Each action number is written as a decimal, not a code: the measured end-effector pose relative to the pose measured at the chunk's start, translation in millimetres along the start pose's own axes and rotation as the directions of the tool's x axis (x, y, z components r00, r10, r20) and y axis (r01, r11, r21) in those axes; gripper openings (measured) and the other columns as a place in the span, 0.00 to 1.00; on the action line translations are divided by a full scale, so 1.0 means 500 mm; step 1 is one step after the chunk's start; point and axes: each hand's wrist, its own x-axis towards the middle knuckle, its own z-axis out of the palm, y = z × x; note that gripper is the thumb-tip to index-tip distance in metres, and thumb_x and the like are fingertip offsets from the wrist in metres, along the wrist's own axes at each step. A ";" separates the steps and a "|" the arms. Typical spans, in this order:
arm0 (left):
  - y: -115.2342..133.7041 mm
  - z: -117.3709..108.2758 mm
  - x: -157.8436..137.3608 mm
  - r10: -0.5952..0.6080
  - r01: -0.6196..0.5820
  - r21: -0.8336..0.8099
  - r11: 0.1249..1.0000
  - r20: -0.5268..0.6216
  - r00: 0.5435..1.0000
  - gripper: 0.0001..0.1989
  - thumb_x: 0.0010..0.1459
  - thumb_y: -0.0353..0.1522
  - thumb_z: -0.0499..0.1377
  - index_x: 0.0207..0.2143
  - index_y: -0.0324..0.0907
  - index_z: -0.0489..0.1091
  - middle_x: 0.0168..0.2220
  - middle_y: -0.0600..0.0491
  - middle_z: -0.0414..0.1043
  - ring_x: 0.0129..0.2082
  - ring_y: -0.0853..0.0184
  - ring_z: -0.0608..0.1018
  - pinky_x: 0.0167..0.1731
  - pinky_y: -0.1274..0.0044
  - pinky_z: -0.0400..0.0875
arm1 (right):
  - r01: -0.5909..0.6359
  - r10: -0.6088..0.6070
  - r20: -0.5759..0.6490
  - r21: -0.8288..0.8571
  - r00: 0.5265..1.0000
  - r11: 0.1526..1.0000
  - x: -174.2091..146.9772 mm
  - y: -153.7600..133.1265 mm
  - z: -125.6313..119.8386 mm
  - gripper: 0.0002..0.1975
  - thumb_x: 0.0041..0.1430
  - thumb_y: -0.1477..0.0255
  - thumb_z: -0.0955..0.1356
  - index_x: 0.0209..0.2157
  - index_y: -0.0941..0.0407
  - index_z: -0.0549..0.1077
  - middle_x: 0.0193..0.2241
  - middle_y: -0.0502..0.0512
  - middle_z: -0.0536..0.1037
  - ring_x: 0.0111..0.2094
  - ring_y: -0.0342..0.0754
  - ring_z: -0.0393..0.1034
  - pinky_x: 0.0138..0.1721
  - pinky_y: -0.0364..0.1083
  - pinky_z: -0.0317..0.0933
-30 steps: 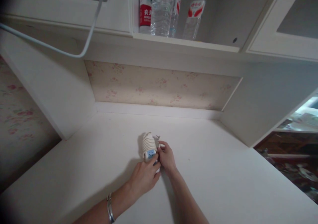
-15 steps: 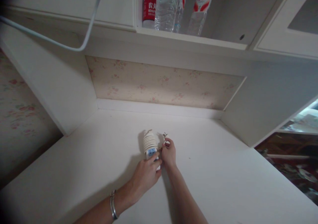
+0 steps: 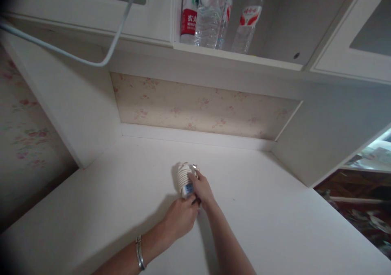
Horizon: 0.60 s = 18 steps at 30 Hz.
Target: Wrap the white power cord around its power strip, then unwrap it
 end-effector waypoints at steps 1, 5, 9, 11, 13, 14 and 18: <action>-0.001 0.003 0.000 0.017 -0.017 0.007 1.000 0.007 1.000 0.15 0.59 0.30 0.49 0.46 0.39 0.69 0.47 0.43 0.69 0.40 0.59 0.75 0.38 0.68 0.73 | 0.013 -0.010 0.047 -0.079 0.999 0.997 0.001 -0.011 0.003 0.25 0.50 0.56 0.65 0.46 0.56 0.72 0.29 0.51 0.78 0.27 0.46 0.71 0.28 0.43 0.61; -0.004 0.012 -0.001 0.027 -0.027 0.004 1.000 0.039 0.999 0.14 0.58 0.27 0.48 0.42 0.38 0.71 0.39 0.45 0.72 0.35 0.61 0.76 0.37 0.69 0.73 | 0.109 -0.041 0.153 -0.468 0.987 0.877 0.004 -0.046 0.014 0.29 0.43 0.53 0.69 0.44 0.57 0.71 0.32 0.56 0.78 0.31 0.49 0.71 0.31 0.44 0.59; -0.007 0.015 -0.003 0.045 -0.044 -0.014 0.999 0.088 0.995 0.14 0.55 0.24 0.49 0.40 0.38 0.72 0.36 0.45 0.73 0.34 0.62 0.75 0.38 0.70 0.73 | 0.138 -0.061 0.135 -0.686 0.989 0.715 -0.003 -0.061 0.023 0.38 0.37 0.55 0.72 0.50 0.59 0.67 0.35 0.61 0.77 0.34 0.53 0.71 0.32 0.45 0.58; -0.006 0.013 -0.006 0.058 -0.056 -0.030 0.998 0.086 0.995 0.15 0.55 0.23 0.49 0.41 0.39 0.71 0.36 0.46 0.73 0.35 0.62 0.75 0.38 0.70 0.72 | 0.145 -0.086 0.118 -0.728 0.989 0.670 -0.009 -0.059 0.027 0.36 0.39 0.58 0.72 0.51 0.57 0.66 0.35 0.60 0.78 0.34 0.54 0.72 0.32 0.46 0.57; -0.003 0.007 -0.013 0.062 -0.059 -0.049 0.997 0.073 0.995 0.17 0.55 0.22 0.48 0.43 0.40 0.70 0.37 0.46 0.72 0.36 0.62 0.74 0.38 0.70 0.73 | 0.154 -0.124 0.095 -0.735 0.988 0.660 -0.009 -0.051 0.027 0.34 0.40 0.59 0.71 0.51 0.55 0.67 0.34 0.59 0.78 0.34 0.54 0.72 0.32 0.46 0.57; -0.001 0.003 -0.018 0.063 -0.059 -0.061 0.996 0.059 0.996 0.18 0.55 0.22 0.48 0.45 0.41 0.69 0.39 0.46 0.72 0.37 0.62 0.74 0.38 0.70 0.72 | 0.156 -0.141 0.081 -0.725 0.987 0.671 -0.005 -0.046 0.024 0.33 0.41 0.59 0.71 0.51 0.54 0.67 0.34 0.58 0.78 0.34 0.53 0.72 0.32 0.46 0.58; 0.002 -0.019 -0.041 0.067 -0.069 -0.140 0.988 -0.021 0.998 0.21 0.57 0.25 0.49 0.53 0.46 0.62 0.54 0.49 0.61 0.43 0.64 0.73 0.43 0.72 0.71 | 0.118 -0.148 0.012 -0.664 0.989 0.739 0.047 -0.027 -0.030 0.34 0.42 0.58 0.70 0.52 0.56 0.67 0.36 0.58 0.78 0.35 0.52 0.72 0.33 0.45 0.59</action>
